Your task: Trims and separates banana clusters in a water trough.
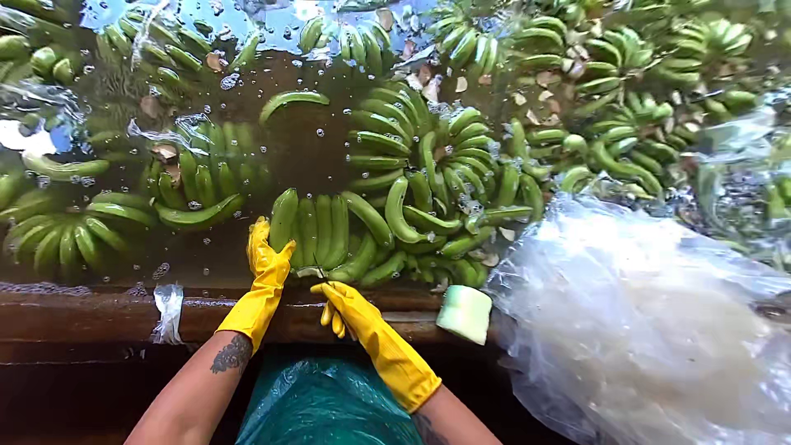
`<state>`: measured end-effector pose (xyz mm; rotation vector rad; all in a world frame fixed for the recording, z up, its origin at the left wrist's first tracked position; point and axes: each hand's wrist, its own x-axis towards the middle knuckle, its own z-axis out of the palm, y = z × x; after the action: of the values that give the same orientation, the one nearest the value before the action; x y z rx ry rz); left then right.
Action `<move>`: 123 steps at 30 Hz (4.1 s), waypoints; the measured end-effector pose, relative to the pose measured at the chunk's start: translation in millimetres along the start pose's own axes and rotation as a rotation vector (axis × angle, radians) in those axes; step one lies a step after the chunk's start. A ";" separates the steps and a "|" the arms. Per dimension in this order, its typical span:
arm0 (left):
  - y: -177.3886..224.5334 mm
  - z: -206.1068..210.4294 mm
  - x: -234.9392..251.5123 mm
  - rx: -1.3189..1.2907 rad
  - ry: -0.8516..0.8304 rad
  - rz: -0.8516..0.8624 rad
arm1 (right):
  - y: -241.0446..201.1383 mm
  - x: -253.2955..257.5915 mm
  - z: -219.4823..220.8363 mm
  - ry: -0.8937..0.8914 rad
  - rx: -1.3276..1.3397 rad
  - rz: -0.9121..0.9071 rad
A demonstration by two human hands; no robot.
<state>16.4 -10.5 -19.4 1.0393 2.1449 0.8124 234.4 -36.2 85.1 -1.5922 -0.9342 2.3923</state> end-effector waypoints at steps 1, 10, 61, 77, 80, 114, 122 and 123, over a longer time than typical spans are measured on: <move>-0.2 0.4 -0.1 -0.031 -0.003 0.011 | -5.9 2.8 -0.7 0.025 0.005 -0.016; -3.5 -11.0 -3.7 -0.124 -0.056 0.000 | 3.7 -2.4 0.6 0.075 -0.023 0.013; 25.3 13.6 -28.6 -0.152 -0.136 -0.675 | 26.0 -11.2 -36.5 0.148 -0.219 0.240; 24.8 26.6 -37.6 -0.009 0.143 -0.363 | -18.1 21.8 -36.0 0.195 -0.654 0.338; 23.4 26.6 -39.7 0.022 0.132 -0.352 | -20.5 29.1 -30.3 0.214 -0.563 0.288; -5.0 2.4 -41.2 -0.512 -0.008 -0.353 | -58.6 -59.1 -21.3 0.275 -0.351 -0.074; 1.5 -72.8 -29.5 -0.222 -0.064 -0.329 | -55.6 -1.0 -53.8 0.378 -0.927 -0.269; 5.9 -82.5 -27.9 -0.220 -0.042 -0.380 | -45.8 19.5 -48.2 0.336 -1.007 -0.186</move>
<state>-27.9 -51.8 43.5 0.5108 2.0718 0.8084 257.1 29.2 82.5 -1.9205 -2.2569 1.4616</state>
